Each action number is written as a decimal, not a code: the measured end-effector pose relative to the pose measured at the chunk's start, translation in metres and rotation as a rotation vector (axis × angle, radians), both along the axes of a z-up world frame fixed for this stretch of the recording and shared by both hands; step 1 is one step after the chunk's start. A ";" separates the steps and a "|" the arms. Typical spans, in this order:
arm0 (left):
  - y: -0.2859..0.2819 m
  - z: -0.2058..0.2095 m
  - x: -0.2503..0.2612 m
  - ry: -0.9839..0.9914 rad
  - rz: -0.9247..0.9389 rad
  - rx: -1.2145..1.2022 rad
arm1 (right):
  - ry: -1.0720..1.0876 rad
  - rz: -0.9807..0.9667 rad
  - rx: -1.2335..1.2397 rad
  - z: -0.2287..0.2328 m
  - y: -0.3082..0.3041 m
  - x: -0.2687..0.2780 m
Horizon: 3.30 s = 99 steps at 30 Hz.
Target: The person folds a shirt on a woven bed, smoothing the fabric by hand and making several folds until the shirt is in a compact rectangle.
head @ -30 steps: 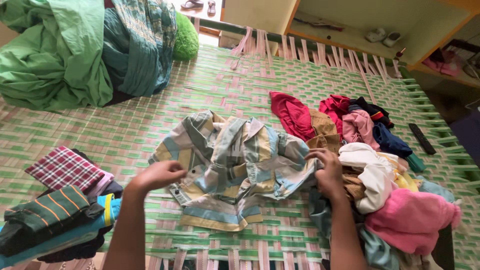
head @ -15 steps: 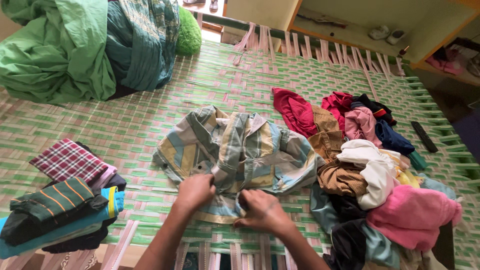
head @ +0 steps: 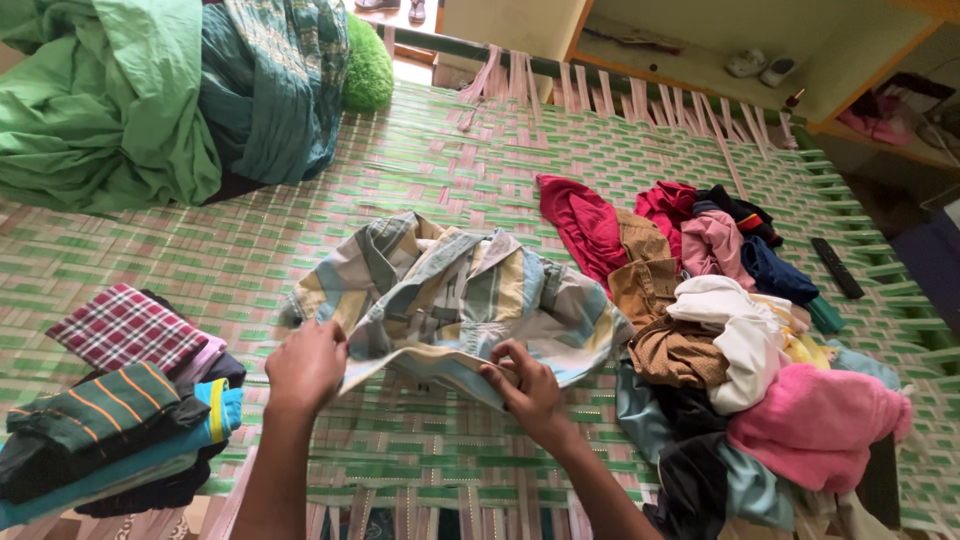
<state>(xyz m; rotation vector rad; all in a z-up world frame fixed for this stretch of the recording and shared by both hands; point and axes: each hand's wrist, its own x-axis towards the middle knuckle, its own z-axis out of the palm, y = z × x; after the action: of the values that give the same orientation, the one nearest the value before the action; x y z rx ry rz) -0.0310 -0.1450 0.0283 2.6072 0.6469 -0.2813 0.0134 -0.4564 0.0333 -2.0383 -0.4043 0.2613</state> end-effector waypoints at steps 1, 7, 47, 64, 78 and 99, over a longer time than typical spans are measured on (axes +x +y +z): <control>-0.008 0.011 0.001 -0.148 -0.042 0.041 | -0.001 -0.004 0.001 0.000 0.003 -0.001; -0.083 0.061 -0.004 -0.746 -0.669 -0.494 | -0.023 -0.004 0.141 0.013 0.014 -0.015; 0.024 0.086 -0.055 -0.520 -0.061 -0.251 | -0.702 -0.339 -0.254 0.042 -0.094 0.073; -0.049 0.010 -0.020 -0.200 -0.412 -0.034 | -0.388 0.301 -0.556 0.003 -0.030 0.027; -0.022 -0.050 -0.029 0.234 -0.450 0.194 | -0.195 0.537 -0.682 0.033 -0.022 -0.013; -0.018 -0.046 -0.065 0.252 -0.350 0.287 | -0.405 0.505 -0.807 -0.063 0.036 0.023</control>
<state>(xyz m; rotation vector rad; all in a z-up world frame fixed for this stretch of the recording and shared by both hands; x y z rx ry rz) -0.0955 -0.1632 -0.0172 2.9865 0.3217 -0.6787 0.0368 -0.4202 -0.0298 -2.7570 -1.2295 0.3534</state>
